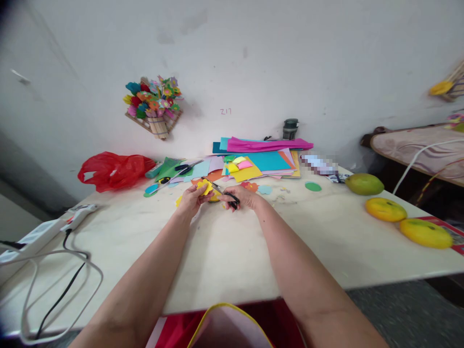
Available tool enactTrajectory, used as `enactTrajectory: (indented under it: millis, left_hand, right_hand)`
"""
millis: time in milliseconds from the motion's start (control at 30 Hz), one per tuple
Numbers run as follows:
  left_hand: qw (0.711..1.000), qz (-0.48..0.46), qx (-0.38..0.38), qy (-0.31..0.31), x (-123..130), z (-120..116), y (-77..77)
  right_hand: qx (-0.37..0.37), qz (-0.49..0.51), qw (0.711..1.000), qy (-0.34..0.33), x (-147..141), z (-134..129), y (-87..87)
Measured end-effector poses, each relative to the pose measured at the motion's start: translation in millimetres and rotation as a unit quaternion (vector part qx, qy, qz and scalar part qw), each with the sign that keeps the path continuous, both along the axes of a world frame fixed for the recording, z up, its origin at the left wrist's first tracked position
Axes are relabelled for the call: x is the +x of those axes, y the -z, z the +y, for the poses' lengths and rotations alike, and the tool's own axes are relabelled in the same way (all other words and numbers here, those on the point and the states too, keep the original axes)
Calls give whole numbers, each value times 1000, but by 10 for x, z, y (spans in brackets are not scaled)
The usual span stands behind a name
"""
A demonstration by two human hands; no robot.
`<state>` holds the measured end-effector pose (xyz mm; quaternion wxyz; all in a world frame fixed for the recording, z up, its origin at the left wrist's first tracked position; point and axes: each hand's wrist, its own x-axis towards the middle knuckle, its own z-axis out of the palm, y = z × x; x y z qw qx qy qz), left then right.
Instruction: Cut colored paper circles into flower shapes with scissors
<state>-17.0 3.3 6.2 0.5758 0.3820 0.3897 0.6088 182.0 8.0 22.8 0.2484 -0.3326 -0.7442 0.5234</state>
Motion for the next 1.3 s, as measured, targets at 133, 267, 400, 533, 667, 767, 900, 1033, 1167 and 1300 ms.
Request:
enactTrajectory:
  millis: [133,267,400,533,667,767,900,1033,1167,1300]
  left_hand:
    - [1000,18,3,0,10,4,-2]
    - [999,27,16,11,6,13,13]
    - [999,28,34,29,6,1,3]
    - [998,33,35,40,13,-11,-6]
    - [998,44,39,36,18,6,13]
    - [998,47,44,25,22,10,18]
    - [998,43,35,6,31,-15,-12]
    - [999,37,26,-6,32,-29,-33]
    - [999,23,33,-2,25,-2,0]
    - [999,19,34,-4,24,27,29]
  right_hand:
    - [3,-13,1000,4,0,-1,-3]
    - [3,-14,1000,7,5,32,24]
    - [5,-10,1000,9,17,50,36]
    - [-5,-17,1000,17,31,39,18]
    - [-10,-23,1000,7,27,22,2]
    - [-5,-24,1000,7,17,14,-3]
    - [-2,-21,1000,17,31,13,-20]
    - [9,-22,999,22,75,15,-38]
    - [2,-39,999,-2,88,13,-34]
    - [6,-42,999,-4,60,0,-34]
